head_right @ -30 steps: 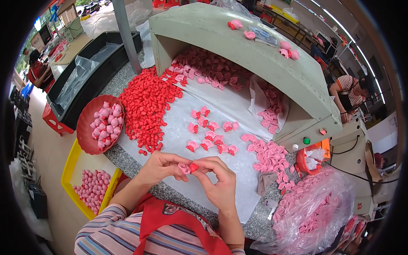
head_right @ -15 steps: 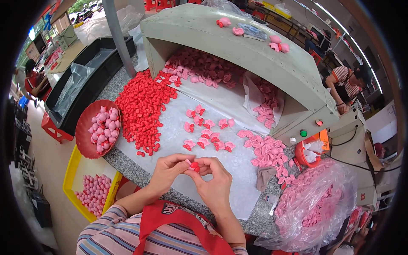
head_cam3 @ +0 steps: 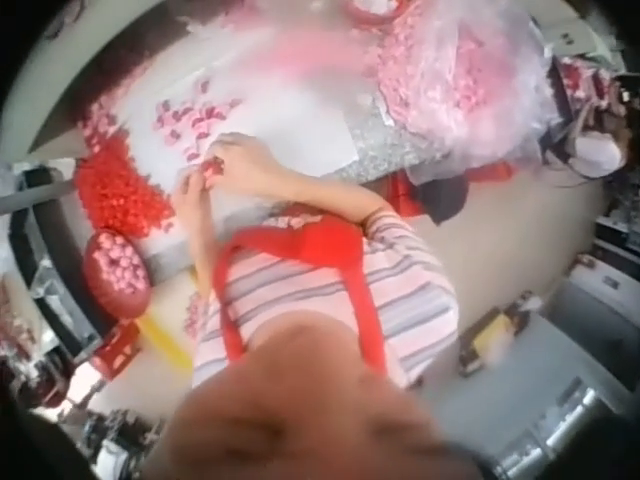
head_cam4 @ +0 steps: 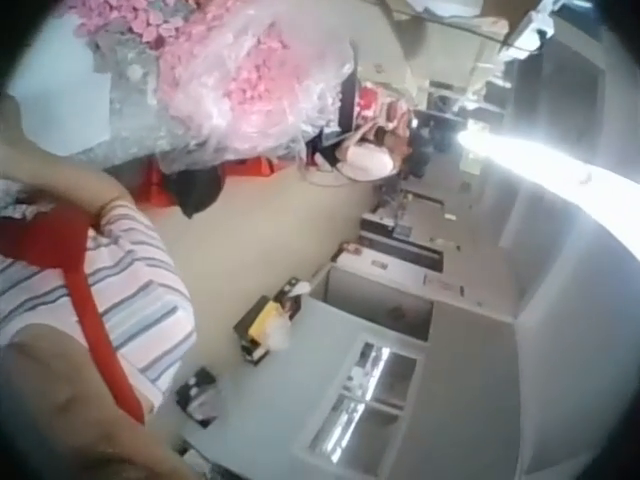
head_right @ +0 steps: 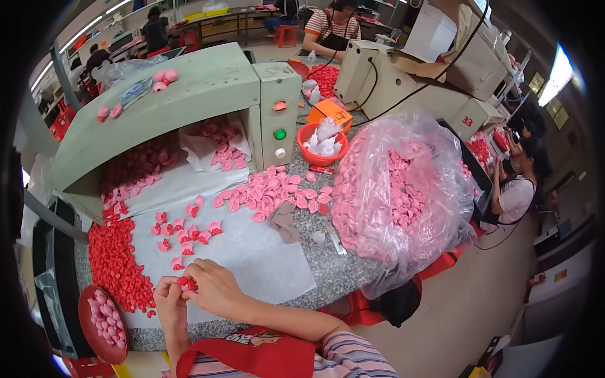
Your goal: Assemble small pink plastic toy components at a factory workbench.
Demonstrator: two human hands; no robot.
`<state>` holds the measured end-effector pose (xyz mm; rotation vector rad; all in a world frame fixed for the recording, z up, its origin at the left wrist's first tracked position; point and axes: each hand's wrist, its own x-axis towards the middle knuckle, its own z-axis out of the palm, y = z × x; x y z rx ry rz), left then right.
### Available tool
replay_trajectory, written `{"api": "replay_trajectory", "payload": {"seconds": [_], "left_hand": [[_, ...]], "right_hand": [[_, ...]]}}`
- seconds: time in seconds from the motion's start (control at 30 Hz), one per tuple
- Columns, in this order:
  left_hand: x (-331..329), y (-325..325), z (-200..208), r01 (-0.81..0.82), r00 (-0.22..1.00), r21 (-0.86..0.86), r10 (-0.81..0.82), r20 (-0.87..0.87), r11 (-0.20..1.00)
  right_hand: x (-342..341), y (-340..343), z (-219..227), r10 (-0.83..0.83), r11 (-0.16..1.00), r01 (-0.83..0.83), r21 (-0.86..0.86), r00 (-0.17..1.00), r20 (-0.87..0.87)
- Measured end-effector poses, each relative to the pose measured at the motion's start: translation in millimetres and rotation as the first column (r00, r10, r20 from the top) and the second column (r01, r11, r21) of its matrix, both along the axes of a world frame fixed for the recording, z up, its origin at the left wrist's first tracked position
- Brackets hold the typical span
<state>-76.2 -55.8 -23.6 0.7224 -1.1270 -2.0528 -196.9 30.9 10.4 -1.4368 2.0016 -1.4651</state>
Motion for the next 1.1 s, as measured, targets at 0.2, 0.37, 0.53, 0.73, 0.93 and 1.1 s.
{"api": "replay_trajectory", "payload": {"seconds": [0.2, 0.37, 0.53, 0.73, 0.93, 1.1], "left_hand": [[-12.6, 8.3, 3.9, 0.149, 0.988, 0.028, -0.148, -0.045, 0.988], [-8.0, 1.9, 7.6, 0.233, 0.971, 0.161, -0.240, 0.025, 0.959], [-4.1, 4.4, 16.6, 0.192, 0.981, 0.118, -0.194, 0.004, 0.974], [-6.3, 8.1, 12.5, 0.125, 0.989, -0.154, -0.110, 0.101, 0.980], [-3.1, 4.0, 6.5, 0.214, 0.977, -0.214, -0.209, 0.048, 0.953], [-2.7, -1.6, -9.1, 0.236, 0.969, 0.006, -0.236, 0.069, 0.972]], "right_hand": [[-8.4, 15.9, 14.4, 0.003, 0.998, -0.006, -0.056, 0.999, -0.053], [-16.4, 11.0, 12.3, 0.058, 0.974, -0.094, 0.206, 0.983, 0.176], [-16.0, 8.8, 21.6, 0.105, 0.982, -0.115, 0.148, 0.992, 0.068], [-18.3, 6.5, 8.2, 0.066, 0.994, -0.042, 0.106, 0.970, -0.235], [-20.6, 7.1, 0.4, 0.136, 0.989, -0.107, 0.103, 0.931, -0.338], [-21.5, 1.6, -7.9, 0.160, 0.981, -0.125, 0.150, 0.954, -0.252]]}}
